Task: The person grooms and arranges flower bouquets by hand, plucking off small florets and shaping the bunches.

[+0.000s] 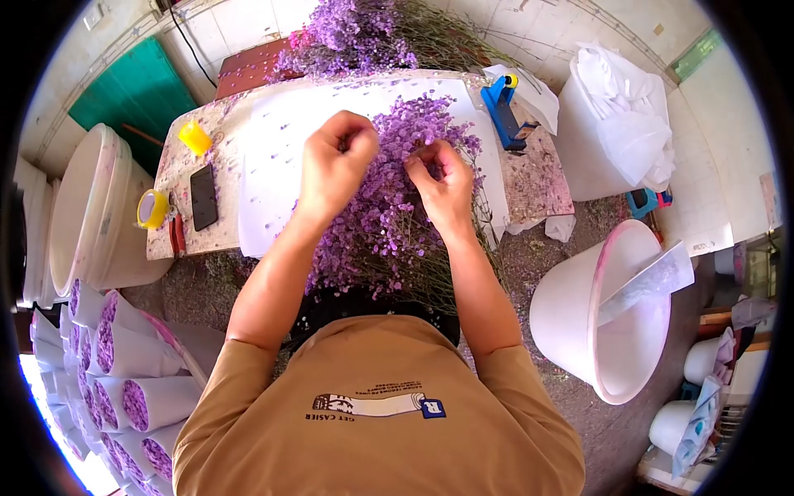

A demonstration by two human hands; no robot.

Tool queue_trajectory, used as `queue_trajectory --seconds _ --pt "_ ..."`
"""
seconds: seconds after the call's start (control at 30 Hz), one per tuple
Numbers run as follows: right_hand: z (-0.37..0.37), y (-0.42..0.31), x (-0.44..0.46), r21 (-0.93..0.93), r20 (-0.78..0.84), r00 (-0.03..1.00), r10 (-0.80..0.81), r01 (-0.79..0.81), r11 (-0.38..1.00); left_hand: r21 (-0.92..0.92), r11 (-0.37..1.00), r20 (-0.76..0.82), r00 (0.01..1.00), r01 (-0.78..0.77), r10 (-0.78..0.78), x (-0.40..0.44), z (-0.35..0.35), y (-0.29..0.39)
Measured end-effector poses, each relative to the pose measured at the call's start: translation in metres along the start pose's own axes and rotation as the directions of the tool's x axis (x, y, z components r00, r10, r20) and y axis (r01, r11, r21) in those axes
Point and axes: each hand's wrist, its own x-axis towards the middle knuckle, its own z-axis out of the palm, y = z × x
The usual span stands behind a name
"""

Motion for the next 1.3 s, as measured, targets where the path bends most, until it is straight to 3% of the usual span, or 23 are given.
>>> queue_trajectory --seconds 0.03,0.07,0.13,0.17,0.27,0.33,0.37,0.4,0.47,0.53,0.6,0.63,0.67,0.73,0.8,0.93,1.03,1.07,1.1,1.13,1.17,1.3 --pt "0.0 0.0 -0.001 -0.011 0.021 1.0 -0.015 0.015 1.0 -0.198 0.98 0.038 0.999 0.029 -0.022 0.007 -0.006 -0.002" --pt "0.0 0.0 -0.002 -0.022 0.043 0.999 -0.029 0.03 0.999 -0.437 0.834 0.171 0.942 0.335 -0.289 0.01 -0.016 0.015" --pt "0.0 0.0 -0.005 -0.011 0.051 0.998 -0.043 0.044 0.999 -0.66 0.547 0.349 0.856 0.514 -0.382 0.017 -0.026 0.017" --pt "0.001 0.0 -0.005 0.0 0.059 0.997 -0.059 0.059 0.998 -0.661 0.55 0.346 0.857 0.511 -0.381 0.02 -0.027 0.02" --pt "0.002 -0.002 -0.007 -0.076 0.073 0.993 -0.091 0.097 0.992 -0.519 0.605 0.425 0.797 0.604 -0.43 0.029 -0.024 0.027" --pt "0.002 -0.006 -0.01 -0.099 0.082 0.993 -0.087 0.095 0.991 -0.18 0.943 0.326 0.922 0.28 -0.211 0.034 -0.013 0.022" --pt "0.002 -0.007 -0.01 -0.133 0.092 0.992 -0.084 0.096 0.987 -0.025 0.991 0.281 0.953 0.131 -0.118 0.038 -0.009 0.016" --pt "0.002 -0.008 -0.01 -0.166 0.102 0.991 -0.081 0.097 0.981 -0.026 0.991 0.278 0.953 0.13 -0.117 0.04 -0.006 0.012" --pt "0.004 -0.008 -0.009 -0.161 0.097 0.991 -0.095 0.11 0.981 0.374 0.92 0.342 0.94 -0.118 -0.018 0.042 -0.004 0.011" --pt "0.004 -0.004 -0.01 -0.156 0.091 0.99 -0.104 0.117 0.981 0.367 0.925 0.313 0.949 -0.099 -0.023 0.044 -0.001 0.003" --pt "0.003 0.002 -0.009 -0.038 0.073 0.992 -0.107 0.11 0.993 0.105 0.992 0.197 0.979 -0.077 0.055 0.044 -0.003 -0.006" --pt "0.002 0.003 -0.008 -0.002 0.067 0.991 -0.118 0.118 0.993 -0.128 0.986 0.223 0.972 0.104 -0.073 0.038 -0.009 0.01" --pt "0.0 0.001 -0.007 0.098 0.076 0.996 -0.054 0.046 0.994 -0.376 0.874 0.276 0.937 0.309 -0.213 0.035 -0.017 0.016" --pt "-0.004 0.004 -0.002 0.219 0.037 0.999 -0.03 0.021 0.975 -0.606 0.684 0.332 0.91 0.407 -0.247 0.029 -0.03 0.019" --pt "-0.008 0.007 0.003 0.333 -0.044 0.997 0.062 -0.044 0.942 -0.619 0.646 0.358 0.892 0.448 -0.275 0.02 -0.04 0.016" --pt "-0.012 0.011 0.01 0.366 -0.094 0.991 0.091 -0.051 0.929 -0.611 0.584 0.445 0.842 0.535 -0.306 0.002 -0.05 0.011" --pt "-0.012 0.011 0.009 0.369 -0.092 0.99 0.107 -0.066 0.927 -0.334 0.759 0.483 0.793 0.559 -0.372 -0.003 -0.05 -0.003" --pt "-0.012 0.012 0.01 0.379 -0.093 0.988 0.123 -0.079 0.922 -0.339 0.757 0.481 0.794 0.559 -0.372 -0.005 -0.045 -0.015" --pt "-0.012 0.012 0.01 0.389 -0.092 0.986 0.139 -0.093 0.916 -0.114 0.966 0.342 0.922 0.233 -0.182 -0.008 -0.037 -0.026" --pt "-0.012 0.013 0.01 0.386 -0.085 0.987 0.138 -0.095 0.918 0.168 0.979 0.261 0.963 -0.115 0.068 -0.009 -0.03 -0.025" --pt "-0.012 0.014 0.01 0.388 -0.095 0.984 0.151 -0.103 0.916 0.266 0.963 0.229 0.973 -0.038 -0.024 -0.011 -0.028 -0.022" --pt "-0.013 0.014 0.01 0.4 -0.079 0.985 0.151 -0.108 0.91 0.405 0.906 0.197 0.979 -0.123 0.045 -0.009 -0.019 -0.025"
